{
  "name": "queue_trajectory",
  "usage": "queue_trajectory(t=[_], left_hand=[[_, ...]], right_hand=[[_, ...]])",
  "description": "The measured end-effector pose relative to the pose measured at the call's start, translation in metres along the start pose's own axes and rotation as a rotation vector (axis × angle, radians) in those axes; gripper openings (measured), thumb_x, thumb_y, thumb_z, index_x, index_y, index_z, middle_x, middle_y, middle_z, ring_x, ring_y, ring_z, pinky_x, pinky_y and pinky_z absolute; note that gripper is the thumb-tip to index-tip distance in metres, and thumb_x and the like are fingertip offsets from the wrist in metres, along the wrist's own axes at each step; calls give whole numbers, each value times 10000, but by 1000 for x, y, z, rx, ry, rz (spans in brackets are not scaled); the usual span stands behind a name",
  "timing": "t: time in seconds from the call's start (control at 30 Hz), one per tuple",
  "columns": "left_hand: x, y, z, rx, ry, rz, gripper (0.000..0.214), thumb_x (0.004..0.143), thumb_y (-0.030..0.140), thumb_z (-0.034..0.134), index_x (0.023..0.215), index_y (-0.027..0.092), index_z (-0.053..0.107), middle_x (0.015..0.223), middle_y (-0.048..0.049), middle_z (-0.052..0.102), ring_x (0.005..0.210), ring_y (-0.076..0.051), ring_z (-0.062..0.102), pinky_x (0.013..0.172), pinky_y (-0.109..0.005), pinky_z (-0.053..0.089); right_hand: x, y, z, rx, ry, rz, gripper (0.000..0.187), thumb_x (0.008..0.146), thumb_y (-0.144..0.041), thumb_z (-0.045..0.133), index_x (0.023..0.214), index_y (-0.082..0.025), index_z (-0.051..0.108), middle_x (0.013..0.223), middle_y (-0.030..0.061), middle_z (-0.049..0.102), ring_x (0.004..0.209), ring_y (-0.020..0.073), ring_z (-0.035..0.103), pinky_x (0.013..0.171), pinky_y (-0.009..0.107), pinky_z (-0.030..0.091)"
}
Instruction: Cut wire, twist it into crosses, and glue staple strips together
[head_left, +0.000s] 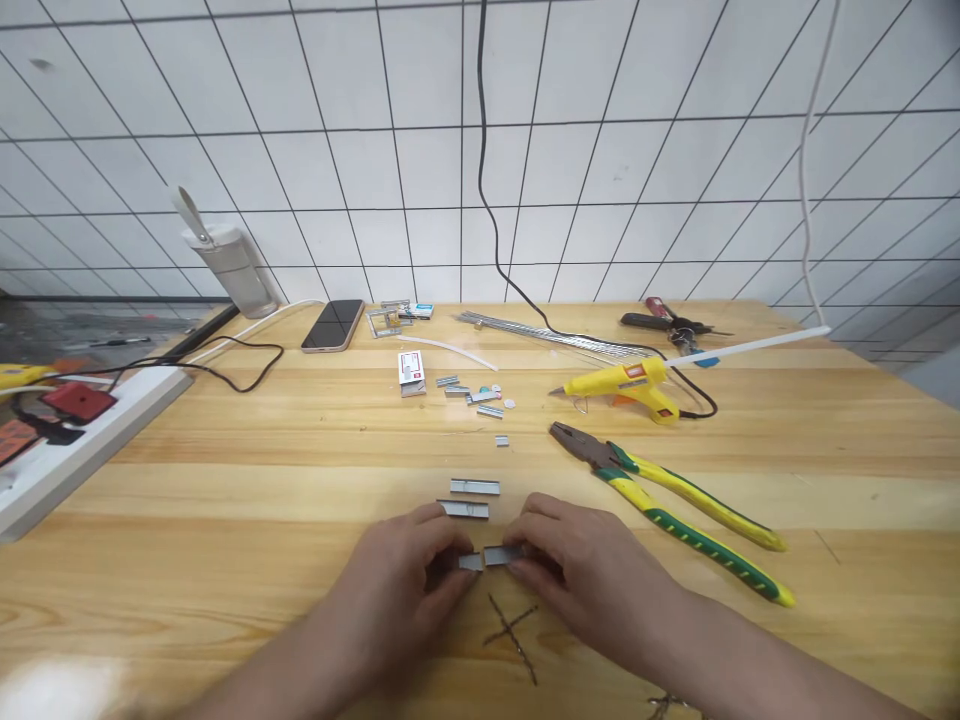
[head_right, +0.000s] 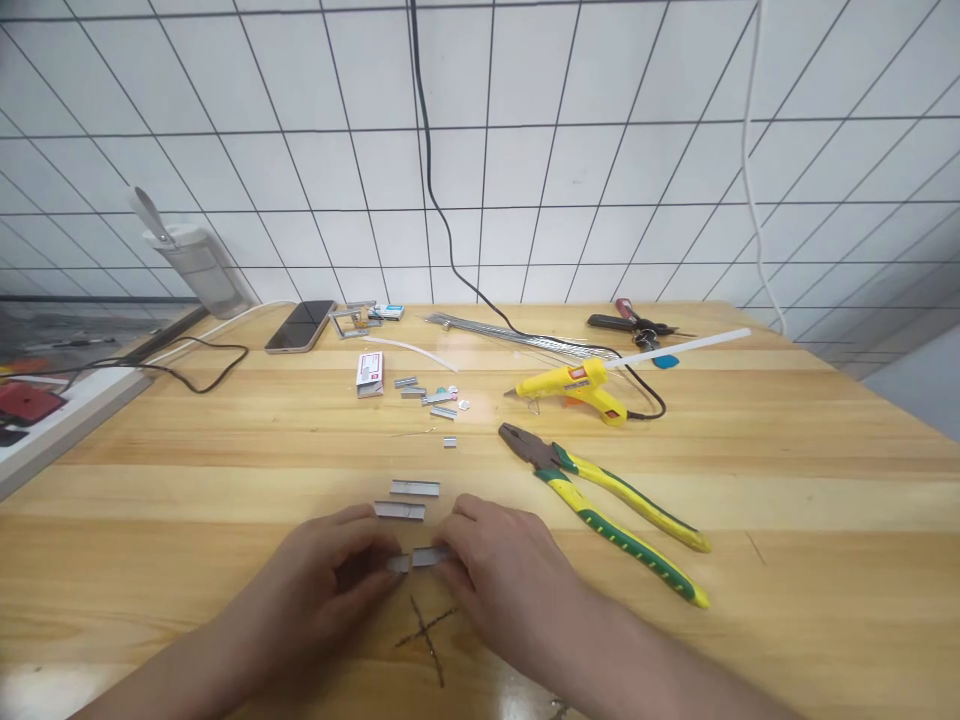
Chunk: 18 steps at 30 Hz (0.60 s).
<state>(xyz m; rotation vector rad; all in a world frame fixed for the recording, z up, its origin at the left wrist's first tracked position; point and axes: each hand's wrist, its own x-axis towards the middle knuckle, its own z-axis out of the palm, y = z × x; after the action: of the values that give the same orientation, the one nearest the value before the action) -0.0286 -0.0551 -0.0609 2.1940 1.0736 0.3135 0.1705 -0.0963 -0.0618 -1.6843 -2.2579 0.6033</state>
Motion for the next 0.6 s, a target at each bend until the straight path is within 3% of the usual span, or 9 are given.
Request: queue_trajectory(t=[0.6], left_hand=[[1,2,3,-9,32,11,157,769,158,512,821,221,646,840,-15,625,733,-156,578,653,-236,426]], right_hand=[[3,-4,2,17,-8,-2,102,774,-143,557,789,-202,639,791,11,619,728,162,575,611,252,388]])
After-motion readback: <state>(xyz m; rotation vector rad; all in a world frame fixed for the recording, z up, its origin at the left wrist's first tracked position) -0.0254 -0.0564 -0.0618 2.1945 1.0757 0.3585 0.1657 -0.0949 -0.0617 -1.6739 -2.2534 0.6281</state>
